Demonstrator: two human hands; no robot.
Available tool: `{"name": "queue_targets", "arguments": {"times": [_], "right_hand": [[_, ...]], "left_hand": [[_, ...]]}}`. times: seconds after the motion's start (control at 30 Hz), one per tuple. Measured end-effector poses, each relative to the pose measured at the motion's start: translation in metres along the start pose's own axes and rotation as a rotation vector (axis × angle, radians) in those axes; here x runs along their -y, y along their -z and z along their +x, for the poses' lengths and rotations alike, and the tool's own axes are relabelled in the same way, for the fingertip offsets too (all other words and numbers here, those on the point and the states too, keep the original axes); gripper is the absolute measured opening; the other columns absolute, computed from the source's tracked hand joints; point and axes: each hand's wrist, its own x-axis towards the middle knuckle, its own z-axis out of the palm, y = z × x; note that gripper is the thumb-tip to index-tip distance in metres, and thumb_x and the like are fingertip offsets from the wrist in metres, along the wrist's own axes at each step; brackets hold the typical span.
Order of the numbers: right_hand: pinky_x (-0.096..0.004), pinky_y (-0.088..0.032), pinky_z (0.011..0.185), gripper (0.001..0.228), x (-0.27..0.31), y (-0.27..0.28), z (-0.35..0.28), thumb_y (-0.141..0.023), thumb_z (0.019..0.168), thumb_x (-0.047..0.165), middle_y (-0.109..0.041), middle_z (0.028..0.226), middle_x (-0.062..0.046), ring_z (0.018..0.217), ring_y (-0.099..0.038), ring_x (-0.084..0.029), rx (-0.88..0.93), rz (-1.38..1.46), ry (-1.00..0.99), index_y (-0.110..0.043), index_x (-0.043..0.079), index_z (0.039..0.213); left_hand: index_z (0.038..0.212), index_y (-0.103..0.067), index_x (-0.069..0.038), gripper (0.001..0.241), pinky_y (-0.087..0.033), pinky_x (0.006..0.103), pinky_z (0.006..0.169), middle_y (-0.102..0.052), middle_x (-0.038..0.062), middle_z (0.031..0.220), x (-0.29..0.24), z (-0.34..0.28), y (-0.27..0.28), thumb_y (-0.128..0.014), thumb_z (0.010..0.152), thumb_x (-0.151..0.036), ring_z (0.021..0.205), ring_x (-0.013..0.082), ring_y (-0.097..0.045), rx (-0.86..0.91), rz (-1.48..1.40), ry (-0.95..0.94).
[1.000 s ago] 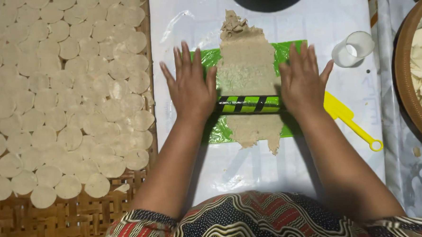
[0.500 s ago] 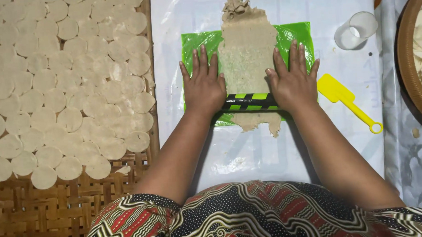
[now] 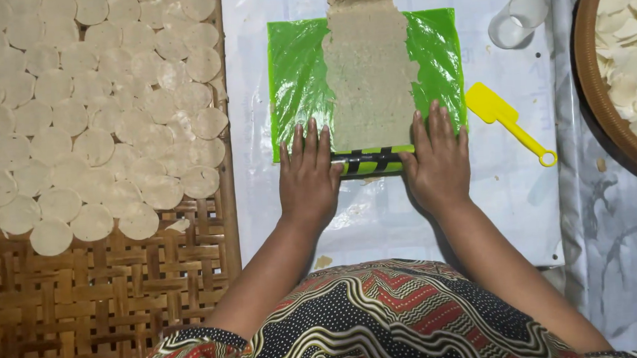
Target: Rolling out dough and cutting it into small circular shapes using a mold.
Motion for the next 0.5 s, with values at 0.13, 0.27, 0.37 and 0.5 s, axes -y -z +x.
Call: {"name": "queue_targets", "arguments": {"times": [0.13, 0.27, 0.37, 0.5], "right_hand": [[-0.066, -0.004, 0.123, 0.072, 0.000, -0.007, -0.047, -0.035, 0.108, 0.047, -0.018, 0.170, -0.027, 0.156, -0.018, -0.042, 0.005, 0.028, -0.012, -0.023, 0.005, 0.164], [-0.068, -0.009, 0.123, 0.057, -0.005, -0.008, -0.071, -0.041, 0.107, 0.030, -0.038, 0.156, -0.012, 0.150, -0.032, -0.033, -0.010, -0.030, 0.016, -0.029, 0.017, 0.161], [-0.073, -0.012, 0.121, 0.054, -0.020, 0.000, -0.074, -0.052, 0.102, 0.032, -0.053, 0.139, 0.000, 0.141, -0.045, -0.026, 0.008, -0.084, 0.063, -0.041, 0.026, 0.155], [-0.079, -0.006, 0.119, 0.061, -0.038, 0.014, -0.045, -0.065, 0.094, 0.031, -0.059, 0.136, -0.002, 0.135, -0.054, -0.029, -0.094, -0.137, 0.145, -0.048, 0.030, 0.152]], "left_hand": [[0.166, -0.010, -0.012, 0.064, 0.000, 0.0570, 0.125, -0.004, 0.018, 0.172, 0.000, -0.043, -0.024, -0.033, 0.111, -0.035, 0.158, 0.0365, -0.003, 0.015, 0.048, -0.032], [0.157, -0.033, -0.011, 0.057, -0.018, 0.0534, 0.122, -0.040, 0.015, 0.149, 0.009, -0.053, -0.029, -0.045, 0.101, -0.008, 0.143, 0.0347, -0.035, -0.253, 0.000, -0.169], [0.148, -0.049, -0.010, 0.053, -0.032, 0.0530, 0.118, -0.058, 0.013, 0.130, 0.005, -0.056, -0.011, -0.055, 0.095, -0.004, 0.130, 0.0335, -0.052, -0.398, -0.037, -0.238], [0.142, -0.057, -0.013, 0.054, -0.040, 0.0508, 0.113, -0.062, 0.011, 0.128, 0.007, -0.032, 0.005, -0.062, 0.089, -0.004, 0.127, 0.0321, -0.056, -0.532, 0.050, -0.298]]}}
